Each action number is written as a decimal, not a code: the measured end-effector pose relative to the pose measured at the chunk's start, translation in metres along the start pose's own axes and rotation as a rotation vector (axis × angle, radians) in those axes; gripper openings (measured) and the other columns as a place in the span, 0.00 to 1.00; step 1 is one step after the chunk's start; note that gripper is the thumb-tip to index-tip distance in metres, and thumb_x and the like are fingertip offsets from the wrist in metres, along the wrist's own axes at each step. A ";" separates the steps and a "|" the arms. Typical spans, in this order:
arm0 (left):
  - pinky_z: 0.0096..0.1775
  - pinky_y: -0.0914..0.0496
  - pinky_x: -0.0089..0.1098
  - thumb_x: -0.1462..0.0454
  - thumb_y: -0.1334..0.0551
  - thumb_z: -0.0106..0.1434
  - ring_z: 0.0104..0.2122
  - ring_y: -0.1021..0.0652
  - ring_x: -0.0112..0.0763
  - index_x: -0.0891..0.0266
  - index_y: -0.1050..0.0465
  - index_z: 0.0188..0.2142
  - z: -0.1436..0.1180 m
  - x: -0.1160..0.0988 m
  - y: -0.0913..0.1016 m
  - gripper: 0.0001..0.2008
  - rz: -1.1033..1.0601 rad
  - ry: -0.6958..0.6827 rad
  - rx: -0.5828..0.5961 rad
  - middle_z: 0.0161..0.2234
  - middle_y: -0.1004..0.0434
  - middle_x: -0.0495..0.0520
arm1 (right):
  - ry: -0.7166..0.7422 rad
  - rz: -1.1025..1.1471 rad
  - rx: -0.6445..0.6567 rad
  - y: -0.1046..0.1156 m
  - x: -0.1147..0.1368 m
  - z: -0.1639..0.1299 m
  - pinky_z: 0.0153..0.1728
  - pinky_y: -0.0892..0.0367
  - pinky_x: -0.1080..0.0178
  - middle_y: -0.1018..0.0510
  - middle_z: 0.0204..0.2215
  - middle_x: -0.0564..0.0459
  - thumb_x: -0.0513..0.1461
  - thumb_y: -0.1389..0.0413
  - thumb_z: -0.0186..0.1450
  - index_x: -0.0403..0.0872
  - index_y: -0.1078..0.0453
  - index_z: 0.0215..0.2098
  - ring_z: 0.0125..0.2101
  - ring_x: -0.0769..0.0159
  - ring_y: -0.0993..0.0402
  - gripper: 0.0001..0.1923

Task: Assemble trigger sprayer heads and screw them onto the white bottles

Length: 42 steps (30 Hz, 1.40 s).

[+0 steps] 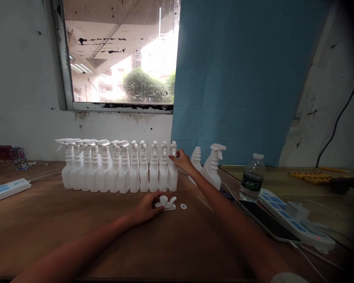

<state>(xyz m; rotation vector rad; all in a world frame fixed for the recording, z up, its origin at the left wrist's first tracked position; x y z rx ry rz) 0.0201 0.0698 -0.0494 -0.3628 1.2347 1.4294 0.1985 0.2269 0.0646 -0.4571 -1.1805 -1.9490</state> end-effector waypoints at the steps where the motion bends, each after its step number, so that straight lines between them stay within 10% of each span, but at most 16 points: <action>1: 0.48 0.31 0.35 0.62 0.37 0.60 0.44 0.25 0.35 0.60 0.35 0.55 0.000 0.001 0.000 0.22 -0.002 0.006 -0.004 0.46 0.26 0.54 | -0.017 -0.006 0.017 -0.001 0.000 -0.001 0.26 0.36 0.67 0.28 0.39 0.46 0.52 0.44 0.61 0.44 0.39 0.44 0.34 0.64 0.30 0.23; 10: 0.46 0.32 0.33 0.60 0.37 0.60 0.44 0.26 0.37 0.61 0.30 0.51 0.001 -0.001 0.000 0.19 0.010 0.041 0.017 0.46 0.25 0.53 | -0.027 -0.142 0.111 0.029 0.001 -0.036 0.24 0.39 0.68 0.27 0.38 0.43 0.50 0.52 0.66 0.41 0.38 0.47 0.33 0.63 0.29 0.21; 16: 0.39 0.34 0.30 0.57 0.38 0.61 0.37 0.27 0.34 0.63 0.26 0.44 0.001 -0.010 0.000 0.15 0.101 0.026 0.083 0.38 0.24 0.51 | 0.063 -0.144 0.784 0.033 -0.008 -0.093 0.23 0.37 0.69 0.24 0.24 0.53 0.37 0.39 0.52 0.44 0.26 0.30 0.23 0.67 0.29 0.07; 19: 0.35 0.35 0.29 0.57 0.39 0.61 0.33 0.28 0.32 0.65 0.25 0.42 0.001 -0.010 0.000 0.14 0.137 0.052 0.082 0.35 0.24 0.51 | 0.124 -0.148 0.905 0.021 -0.021 -0.110 0.27 0.35 0.69 0.23 0.27 0.54 0.34 0.36 0.46 0.45 0.24 0.31 0.28 0.66 0.27 0.12; 25: 0.39 0.33 0.31 0.55 0.38 0.60 0.37 0.27 0.36 0.65 0.27 0.44 0.000 -0.006 -0.001 0.18 0.123 0.081 0.080 0.37 0.24 0.54 | 0.206 -0.136 0.825 0.001 -0.041 -0.120 0.26 0.39 0.70 0.26 0.25 0.56 0.32 0.40 0.51 0.44 0.27 0.30 0.26 0.69 0.31 0.07; 33: 0.45 0.32 0.36 0.55 0.38 0.61 0.41 0.26 0.39 0.65 0.27 0.47 -0.001 -0.006 -0.001 0.19 0.068 0.043 0.101 0.41 0.23 0.56 | 0.399 0.007 0.417 0.005 -0.001 -0.135 0.38 0.36 0.65 0.26 0.39 0.50 0.40 0.50 0.68 0.47 0.28 0.40 0.37 0.66 0.31 0.10; 42: 0.49 0.32 0.36 0.56 0.37 0.62 0.45 0.25 0.40 0.63 0.31 0.52 -0.001 -0.015 -0.002 0.21 0.015 -0.011 0.118 0.46 0.24 0.57 | 0.843 0.025 0.448 0.000 0.020 -0.160 0.44 0.33 0.60 0.25 0.43 0.47 0.37 0.51 0.68 0.47 0.27 0.44 0.42 0.62 0.28 0.12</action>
Point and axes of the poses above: each hand's wrist, its own z-axis towards the middle knuckle, its own y-axis out of the back of the hand, x = y × z, the point moved 3 cm from there along z, towards the middle knuckle
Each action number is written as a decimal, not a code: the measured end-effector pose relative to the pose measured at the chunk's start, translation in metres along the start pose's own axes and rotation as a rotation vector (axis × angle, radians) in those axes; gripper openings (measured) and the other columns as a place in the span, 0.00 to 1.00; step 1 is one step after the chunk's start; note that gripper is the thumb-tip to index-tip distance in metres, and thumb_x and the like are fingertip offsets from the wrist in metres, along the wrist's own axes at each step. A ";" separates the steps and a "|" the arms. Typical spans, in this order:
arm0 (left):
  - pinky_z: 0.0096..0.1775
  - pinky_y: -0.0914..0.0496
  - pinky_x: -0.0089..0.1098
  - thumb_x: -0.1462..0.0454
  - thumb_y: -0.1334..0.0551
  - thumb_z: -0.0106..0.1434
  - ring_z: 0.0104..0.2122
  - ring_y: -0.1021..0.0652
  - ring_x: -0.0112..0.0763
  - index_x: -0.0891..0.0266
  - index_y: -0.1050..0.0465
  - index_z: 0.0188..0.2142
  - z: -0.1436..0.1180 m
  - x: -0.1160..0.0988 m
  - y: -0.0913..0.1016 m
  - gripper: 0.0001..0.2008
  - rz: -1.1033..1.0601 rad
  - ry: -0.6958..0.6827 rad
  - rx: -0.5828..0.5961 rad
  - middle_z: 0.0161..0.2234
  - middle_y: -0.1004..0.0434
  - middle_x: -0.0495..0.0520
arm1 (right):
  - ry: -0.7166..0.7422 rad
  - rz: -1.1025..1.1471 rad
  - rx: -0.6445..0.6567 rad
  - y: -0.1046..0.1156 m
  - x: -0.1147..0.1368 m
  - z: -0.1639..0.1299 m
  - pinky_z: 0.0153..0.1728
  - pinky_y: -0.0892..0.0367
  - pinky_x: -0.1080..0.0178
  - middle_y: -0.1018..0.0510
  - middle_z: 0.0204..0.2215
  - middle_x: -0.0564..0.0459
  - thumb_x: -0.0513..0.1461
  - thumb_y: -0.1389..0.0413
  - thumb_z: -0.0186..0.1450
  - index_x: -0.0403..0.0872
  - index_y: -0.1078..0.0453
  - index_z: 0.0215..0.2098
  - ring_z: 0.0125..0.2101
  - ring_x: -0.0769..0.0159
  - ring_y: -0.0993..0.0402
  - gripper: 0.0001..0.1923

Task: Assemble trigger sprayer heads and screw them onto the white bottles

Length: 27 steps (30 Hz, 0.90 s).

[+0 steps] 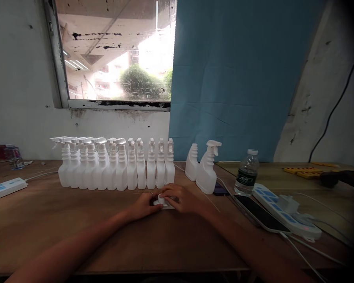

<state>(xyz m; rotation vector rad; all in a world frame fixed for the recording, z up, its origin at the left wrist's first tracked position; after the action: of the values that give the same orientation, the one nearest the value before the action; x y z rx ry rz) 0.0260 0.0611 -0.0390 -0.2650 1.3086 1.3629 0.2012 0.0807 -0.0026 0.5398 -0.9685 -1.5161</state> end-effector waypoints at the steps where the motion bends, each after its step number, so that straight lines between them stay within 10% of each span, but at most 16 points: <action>1: 0.49 0.33 0.36 0.57 0.37 0.62 0.46 0.25 0.39 0.62 0.33 0.53 0.000 0.000 0.000 0.22 -0.014 -0.013 -0.008 0.47 0.25 0.57 | -0.019 0.010 -0.005 0.002 0.000 -0.001 0.43 0.33 0.61 0.25 0.43 0.47 0.38 0.51 0.68 0.47 0.27 0.44 0.41 0.63 0.28 0.12; 23: 0.40 0.31 0.31 0.52 0.42 0.64 0.36 0.26 0.33 0.62 0.29 0.41 -0.004 0.001 0.006 0.15 0.244 -0.023 -0.017 0.36 0.24 0.52 | -0.125 0.141 0.115 0.002 -0.008 -0.001 0.42 0.33 0.63 0.24 0.39 0.51 0.42 0.47 0.67 0.48 0.27 0.41 0.39 0.66 0.27 0.09; 27: 0.39 0.32 0.31 0.56 0.40 0.63 0.36 0.26 0.34 0.61 0.32 0.44 -0.005 0.002 0.006 0.14 0.292 -0.013 -0.052 0.38 0.25 0.53 | -0.468 0.097 0.089 0.036 -0.021 0.001 0.41 0.32 0.64 0.22 0.38 0.52 0.45 0.47 0.66 0.50 0.27 0.45 0.37 0.65 0.26 0.13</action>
<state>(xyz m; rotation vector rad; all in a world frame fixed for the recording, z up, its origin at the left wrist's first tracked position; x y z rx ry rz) 0.0184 0.0600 -0.0392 -0.1017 1.3394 1.6427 0.2248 0.1033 0.0234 0.1941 -1.4056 -1.5472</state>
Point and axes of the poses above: each hand's wrist, its own z-axis towards the middle knuckle, its own y-axis out of the back of the hand, x = y × z, the point moved 3 cm from there along z, towards the middle knuckle
